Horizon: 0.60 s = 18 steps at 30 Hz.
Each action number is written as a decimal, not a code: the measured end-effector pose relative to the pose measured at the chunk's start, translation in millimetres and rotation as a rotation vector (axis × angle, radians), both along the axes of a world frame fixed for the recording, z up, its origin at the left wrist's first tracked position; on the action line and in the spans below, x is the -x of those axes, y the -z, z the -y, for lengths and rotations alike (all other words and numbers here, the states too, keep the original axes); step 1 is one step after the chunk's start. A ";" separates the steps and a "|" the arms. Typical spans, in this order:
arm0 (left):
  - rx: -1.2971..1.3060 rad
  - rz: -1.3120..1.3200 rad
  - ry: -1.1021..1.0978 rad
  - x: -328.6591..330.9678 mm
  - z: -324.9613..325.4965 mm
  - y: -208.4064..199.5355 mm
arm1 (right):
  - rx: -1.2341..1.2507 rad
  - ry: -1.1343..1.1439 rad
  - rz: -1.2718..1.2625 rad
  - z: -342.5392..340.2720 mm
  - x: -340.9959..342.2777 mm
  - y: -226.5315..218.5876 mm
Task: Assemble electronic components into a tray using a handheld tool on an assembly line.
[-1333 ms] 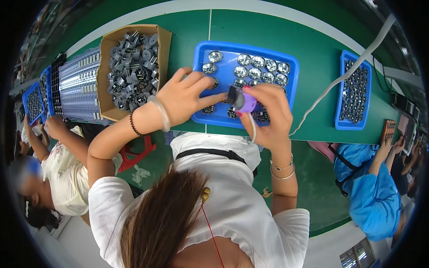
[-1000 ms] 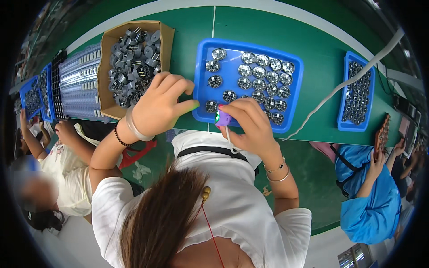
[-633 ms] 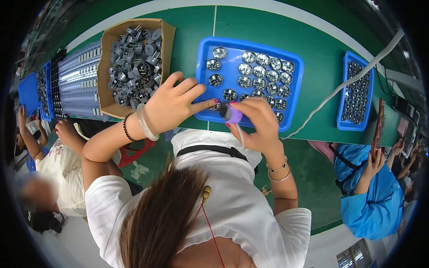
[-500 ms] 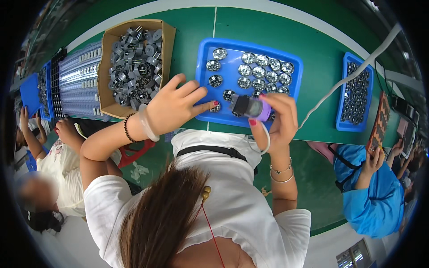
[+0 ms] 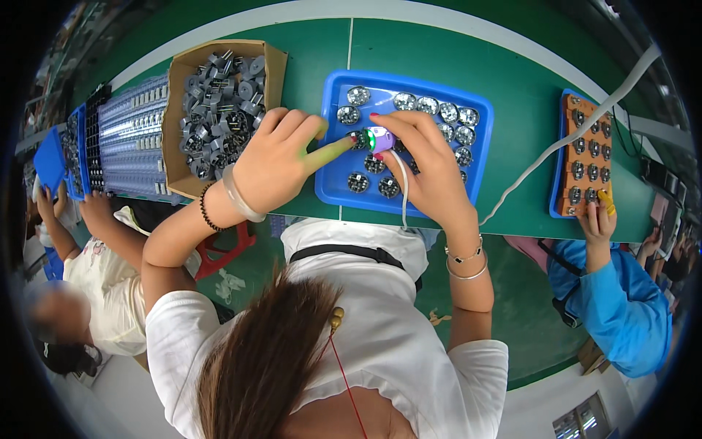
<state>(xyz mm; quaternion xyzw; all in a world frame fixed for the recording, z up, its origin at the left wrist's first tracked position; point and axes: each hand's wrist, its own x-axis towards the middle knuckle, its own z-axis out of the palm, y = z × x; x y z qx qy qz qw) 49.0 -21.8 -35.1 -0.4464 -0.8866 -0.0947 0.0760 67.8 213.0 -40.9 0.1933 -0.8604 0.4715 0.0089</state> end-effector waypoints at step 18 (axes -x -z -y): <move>0.053 0.017 0.118 15.5 -13.7 18.2 | 0.059 0.149 -0.056 0.3 12.5 -0.6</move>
